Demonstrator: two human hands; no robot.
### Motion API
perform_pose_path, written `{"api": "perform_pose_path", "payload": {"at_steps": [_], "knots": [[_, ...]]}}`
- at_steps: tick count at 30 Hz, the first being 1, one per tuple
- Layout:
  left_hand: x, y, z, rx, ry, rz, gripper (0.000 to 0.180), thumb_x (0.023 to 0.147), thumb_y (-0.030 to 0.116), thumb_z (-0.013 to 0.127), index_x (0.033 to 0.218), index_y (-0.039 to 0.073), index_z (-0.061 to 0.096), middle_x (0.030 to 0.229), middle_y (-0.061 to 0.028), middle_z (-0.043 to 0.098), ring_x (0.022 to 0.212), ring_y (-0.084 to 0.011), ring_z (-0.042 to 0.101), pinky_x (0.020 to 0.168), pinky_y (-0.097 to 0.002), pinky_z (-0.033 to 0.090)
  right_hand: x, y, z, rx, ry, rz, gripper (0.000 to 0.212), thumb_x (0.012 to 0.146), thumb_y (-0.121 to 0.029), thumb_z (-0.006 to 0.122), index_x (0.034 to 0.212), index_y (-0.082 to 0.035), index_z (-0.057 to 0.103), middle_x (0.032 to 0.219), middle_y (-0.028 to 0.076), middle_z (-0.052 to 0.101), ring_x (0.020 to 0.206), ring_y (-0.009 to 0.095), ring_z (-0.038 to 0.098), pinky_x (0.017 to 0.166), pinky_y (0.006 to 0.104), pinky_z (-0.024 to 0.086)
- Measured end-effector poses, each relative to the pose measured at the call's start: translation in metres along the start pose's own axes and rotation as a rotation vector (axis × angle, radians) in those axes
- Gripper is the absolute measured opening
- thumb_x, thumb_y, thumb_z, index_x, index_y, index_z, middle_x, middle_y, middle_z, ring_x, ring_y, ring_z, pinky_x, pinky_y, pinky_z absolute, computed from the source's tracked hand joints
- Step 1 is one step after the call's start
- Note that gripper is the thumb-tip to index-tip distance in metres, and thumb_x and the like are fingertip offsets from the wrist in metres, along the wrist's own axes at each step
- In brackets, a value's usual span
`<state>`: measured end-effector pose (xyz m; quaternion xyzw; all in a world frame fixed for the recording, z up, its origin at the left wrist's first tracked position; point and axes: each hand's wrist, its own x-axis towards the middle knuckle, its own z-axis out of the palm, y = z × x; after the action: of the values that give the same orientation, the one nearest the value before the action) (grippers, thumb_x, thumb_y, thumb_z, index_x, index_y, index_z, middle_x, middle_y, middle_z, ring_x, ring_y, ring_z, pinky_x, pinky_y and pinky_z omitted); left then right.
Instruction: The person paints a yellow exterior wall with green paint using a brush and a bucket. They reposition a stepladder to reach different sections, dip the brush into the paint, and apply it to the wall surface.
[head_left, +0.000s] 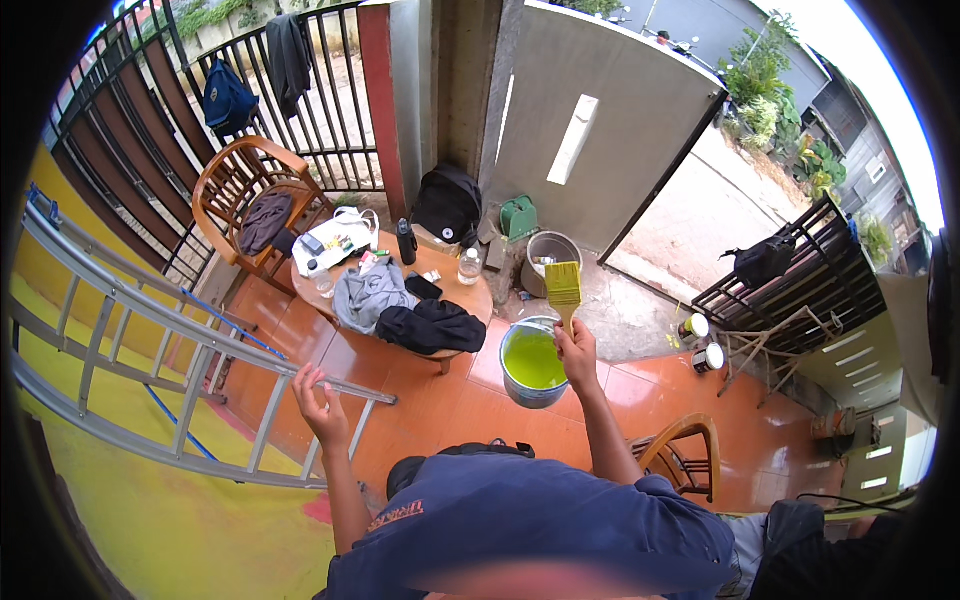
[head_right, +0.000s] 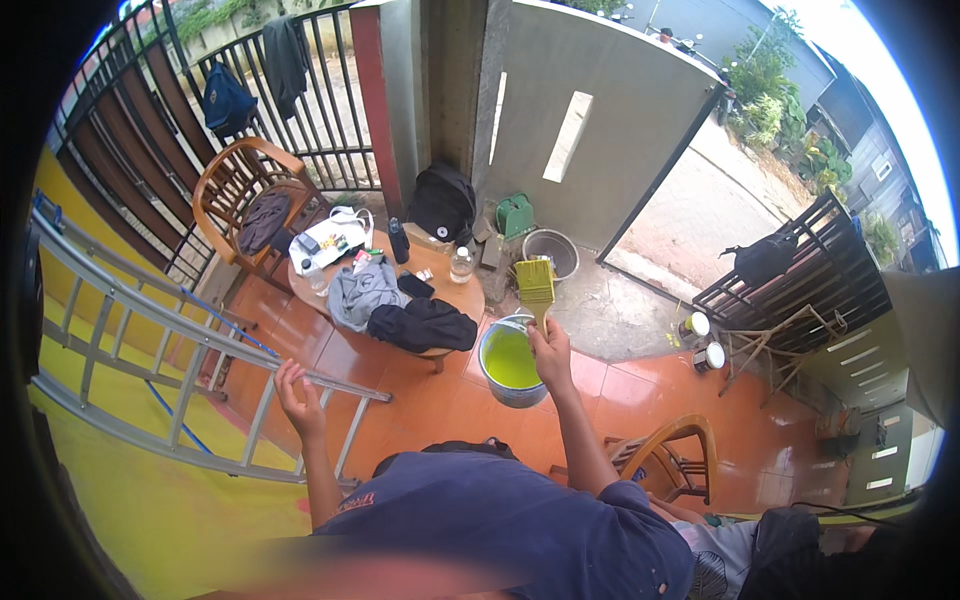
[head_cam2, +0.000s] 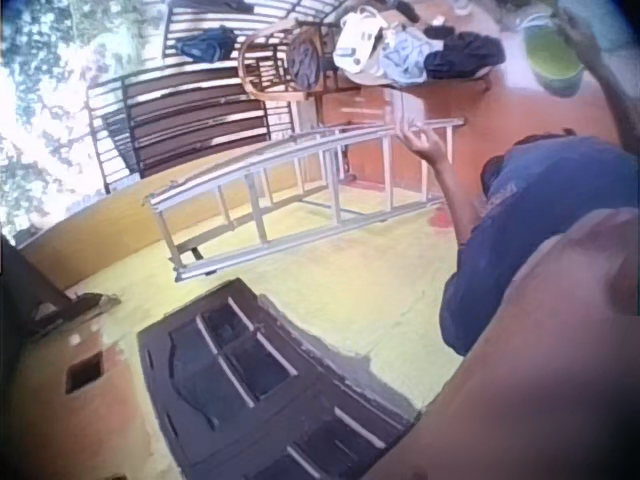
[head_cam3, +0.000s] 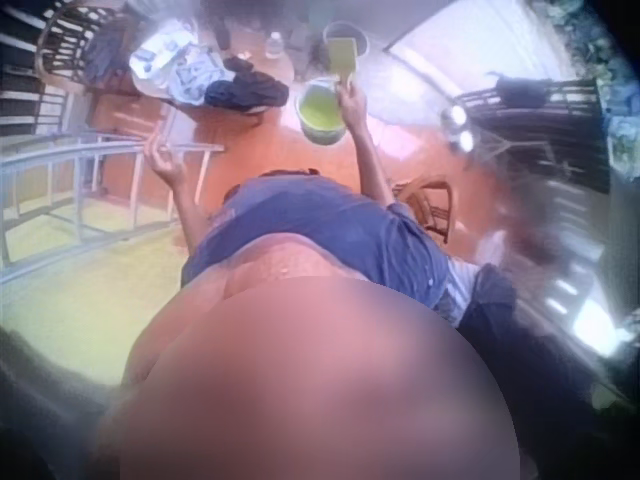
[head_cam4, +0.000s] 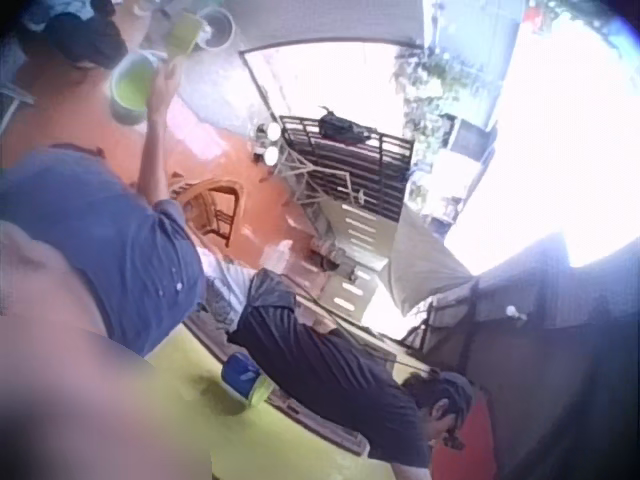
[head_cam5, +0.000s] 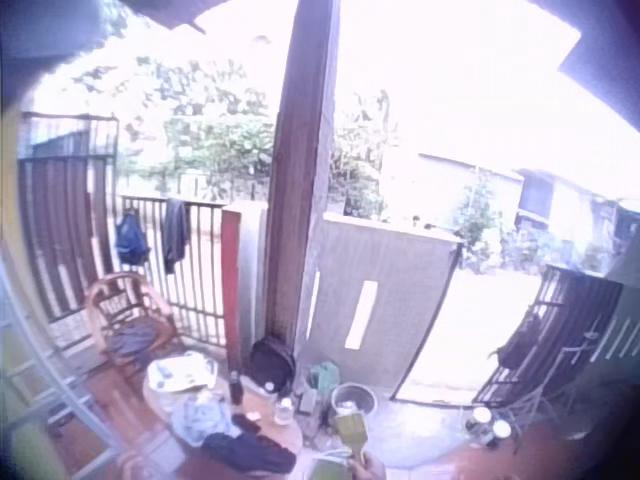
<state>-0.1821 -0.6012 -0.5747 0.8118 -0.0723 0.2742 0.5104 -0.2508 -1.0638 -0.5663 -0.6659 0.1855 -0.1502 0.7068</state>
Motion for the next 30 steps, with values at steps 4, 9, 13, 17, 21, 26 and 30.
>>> {"api": "perform_pose_path", "payload": {"at_steps": [4, 9, 13, 17, 21, 26, 30], "knots": [[0.010, -0.015, -0.028, 0.101, 0.118, -0.048, 0.029, 0.095, -0.003, 0.054, 0.123, -0.003, 0.059, 0.137, -0.0161, 0.055, 0.111, -0.0283, 0.063, 0.099, -0.0405, 0.051, 0.023, -0.011, 0.003, 0.035, -0.050, 0.040, 0.011, 0.102, -0.015, 0.061, 0.110, -0.006, 0.060, 0.072, -0.005, 0.049, 0.057, 0.003, 0.042, 0.049, 0.0196, 0.030], [0.063, -0.055, -0.112, 0.153, 0.387, -0.111, 0.029, 0.098, 0.000, 0.055, 0.126, -0.002, 0.059, 0.137, -0.0142, 0.056, 0.115, -0.0266, 0.062, 0.101, -0.0401, 0.049, 0.044, -0.013, 0.026, -0.079, -0.087, 0.073, 0.011, 0.102, -0.010, 0.059, 0.111, -0.004, 0.060, 0.075, -0.006, 0.050, 0.059, 0.002, 0.043, 0.051, 0.0215, 0.030], [0.128, -0.084, -0.169, 0.244, 0.567, -0.156, 0.034, 0.098, 0.002, 0.058, 0.132, -0.001, 0.055, 0.140, -0.0144, 0.053, 0.122, -0.0289, 0.059, 0.107, -0.0424, 0.045, 0.062, -0.008, 0.072, -0.099, -0.095, 0.071, 0.014, 0.102, -0.011, 0.060, 0.113, -0.002, 0.061, 0.075, -0.006, 0.050, 0.061, 0.002, 0.042, 0.053, 0.0215, 0.030], [0.190, -0.092, -0.190, 0.539, 0.625, 0.112, 0.053, 0.096, 0.007, 0.065, 0.143, 0.000, 0.042, 0.148, -0.0171, 0.046, 0.132, -0.0318, 0.051, 0.115, -0.0463, 0.037, 0.088, -0.002, 0.132, -0.123, -0.090, 0.011, 0.013, 0.103, -0.011, 0.060, 0.112, -0.002, 0.061, 0.076, -0.006, 0.050, 0.061, 0.002, 0.042, 0.053, 0.0212, 0.031], [0.255, -0.091, -0.194, 0.579, 0.676, 0.162, 0.081, 0.092, 0.012, 0.074, 0.153, -0.001, 0.022, 0.154, -0.0210, 0.038, 0.141, -0.0343, 0.042, 0.121, -0.0499, 0.029, 0.126, -0.002, 0.189, -0.050, -0.081, -0.008, 0.012, 0.103, -0.012, 0.060, 0.111, -0.003, 0.060, 0.078, -0.006, 0.050, 0.062, 0.001, 0.041, 0.053, 0.0208, 0.030], [0.320, -0.105, -0.181, 0.565, 0.737, 0.052, 0.108, 0.086, 0.017, 0.083, 0.158, 0.000, 0.005, 0.157, -0.0291, 0.028, 0.146, -0.0370, 0.035, 0.119, -0.0518, 0.034, 0.185, -0.013, 0.257, 0.146, -0.254, 0.040, 0.012, 0.103, -0.010, 0.060, 0.112, -0.003, 0.057, 0.077, -0.006, 0.048, 0.061, 0.001, 0.039, 0.052, 0.0200, 0.029], [0.337, -0.108, -0.183, 0.680, 0.846, -0.021, 0.100, 0.085, 0.021, 0.084, 0.157, 0.003, 0.017, 0.141, -0.0281, 0.039, 0.132, -0.0365, 0.042, 0.110, -0.0506, 0.040, 0.240, -0.022, 0.313, 0.171, -0.480, 0.080, 0.012, 0.104, -0.011, 0.059, 0.112, -0.003, 0.057, 0.079, -0.005, 0.050, 0.061, 0.001, 0.040, 0.052, 0.0205, 0.029]]}}
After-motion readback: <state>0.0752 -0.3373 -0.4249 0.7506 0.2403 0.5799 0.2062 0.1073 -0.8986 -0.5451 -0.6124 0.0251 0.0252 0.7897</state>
